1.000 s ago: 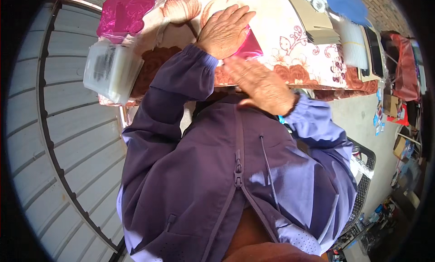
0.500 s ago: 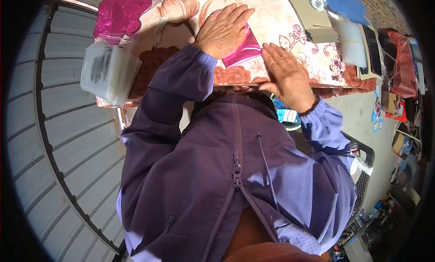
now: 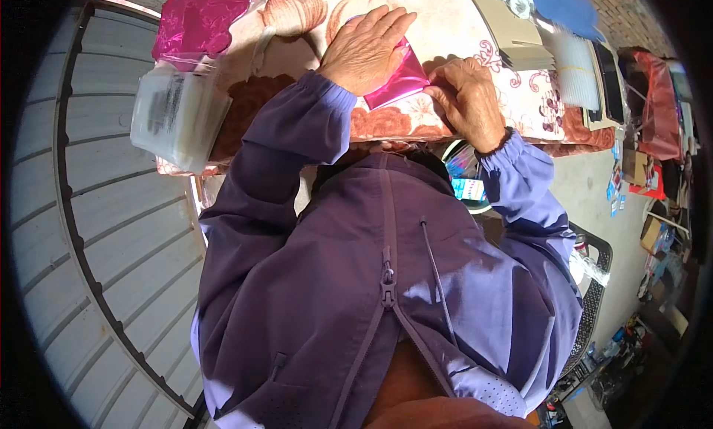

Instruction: Folding and organizing various colorful, shiny sheets of paper on a table.

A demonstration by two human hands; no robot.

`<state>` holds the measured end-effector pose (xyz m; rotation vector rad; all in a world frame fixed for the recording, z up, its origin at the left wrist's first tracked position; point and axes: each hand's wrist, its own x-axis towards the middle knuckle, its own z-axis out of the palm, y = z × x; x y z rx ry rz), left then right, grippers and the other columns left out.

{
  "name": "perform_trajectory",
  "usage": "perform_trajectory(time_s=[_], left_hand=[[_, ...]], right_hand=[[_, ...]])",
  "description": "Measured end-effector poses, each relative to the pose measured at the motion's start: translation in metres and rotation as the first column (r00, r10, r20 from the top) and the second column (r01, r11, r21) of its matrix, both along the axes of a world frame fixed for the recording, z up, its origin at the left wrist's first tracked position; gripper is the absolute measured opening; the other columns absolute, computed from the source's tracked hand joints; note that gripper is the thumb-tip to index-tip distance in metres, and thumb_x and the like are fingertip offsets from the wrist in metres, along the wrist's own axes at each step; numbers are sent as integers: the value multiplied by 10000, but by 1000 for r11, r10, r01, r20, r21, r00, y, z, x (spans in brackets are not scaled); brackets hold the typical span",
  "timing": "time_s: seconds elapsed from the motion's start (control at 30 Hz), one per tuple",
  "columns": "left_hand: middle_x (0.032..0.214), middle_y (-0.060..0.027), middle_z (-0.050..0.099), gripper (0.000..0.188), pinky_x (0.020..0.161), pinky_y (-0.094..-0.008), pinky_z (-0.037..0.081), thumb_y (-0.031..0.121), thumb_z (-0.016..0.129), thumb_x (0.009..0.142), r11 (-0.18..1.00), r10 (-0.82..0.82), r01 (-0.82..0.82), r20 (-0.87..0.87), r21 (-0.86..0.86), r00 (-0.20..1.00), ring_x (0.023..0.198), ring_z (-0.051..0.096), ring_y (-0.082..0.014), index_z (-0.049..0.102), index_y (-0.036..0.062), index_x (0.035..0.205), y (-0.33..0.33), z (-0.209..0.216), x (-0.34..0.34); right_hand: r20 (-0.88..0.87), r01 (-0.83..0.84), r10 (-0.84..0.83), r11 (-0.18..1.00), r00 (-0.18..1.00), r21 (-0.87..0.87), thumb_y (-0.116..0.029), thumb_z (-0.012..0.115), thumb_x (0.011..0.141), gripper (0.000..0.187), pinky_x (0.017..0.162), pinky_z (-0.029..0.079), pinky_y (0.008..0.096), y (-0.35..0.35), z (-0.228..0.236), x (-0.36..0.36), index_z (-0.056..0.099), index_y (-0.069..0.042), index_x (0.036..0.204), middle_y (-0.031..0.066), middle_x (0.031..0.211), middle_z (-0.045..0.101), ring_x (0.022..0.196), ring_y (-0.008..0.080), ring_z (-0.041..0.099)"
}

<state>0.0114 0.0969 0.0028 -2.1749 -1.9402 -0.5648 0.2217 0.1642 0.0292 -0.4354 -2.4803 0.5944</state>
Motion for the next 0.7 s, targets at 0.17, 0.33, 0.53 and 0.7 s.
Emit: perform_trajectory(time_s=[0.17, 0.33, 0.53, 0.7], left_hand=[[1434, -88, 435, 543, 1068, -398, 323, 259, 486, 915, 1000, 15, -15, -39, 0, 999, 1333, 378, -234, 383, 88, 1420, -1, 2, 1], [1431, -84, 438, 536, 1066, -402, 325, 260, 479, 920, 1000, 8, -8, -9, 4, 1000, 1332, 379, -235, 387, 86, 1419, 0, 1, 1], [1428, -81, 442, 534, 1066, -407, 326, 266, 480, 922, 1000, 13, -13, -7, 2, 1000, 1328, 384, -238, 390, 84, 1416, 0, 2, 1], [1424, -83, 445, 531, 1072, -408, 322, 271, 481, 922, 1000, 11, -11, 17, 5, 1000, 1327, 385, -241, 396, 84, 1412, 1, 2, 1]], right_hand=[[-8, -14, 13, 1000, 1000, -21, -99, 715, 797, 141, 702, 428, 399, 3, -5, -1, 607, -24, 847, 107, 781, 604, 782, 324, 559], [28, -26, 29, 997, 999, -77, -32, 689, 789, 119, 714, 426, 402, 4, -2, -3, 584, -27, 845, 112, 786, 603, 791, 326, 554], [3, -64, 64, 998, 998, -25, -35, 716, 765, 164, 710, 434, 392, 5, 4, -2, 609, -22, 888, 98, 803, 610, 801, 318, 555], [-53, -134, 145, 975, 988, 176, -50, 745, 742, 237, 725, 453, 377, 6, -7, 9, 684, -36, 970, 73, 852, 619, 821, 285, 566]])
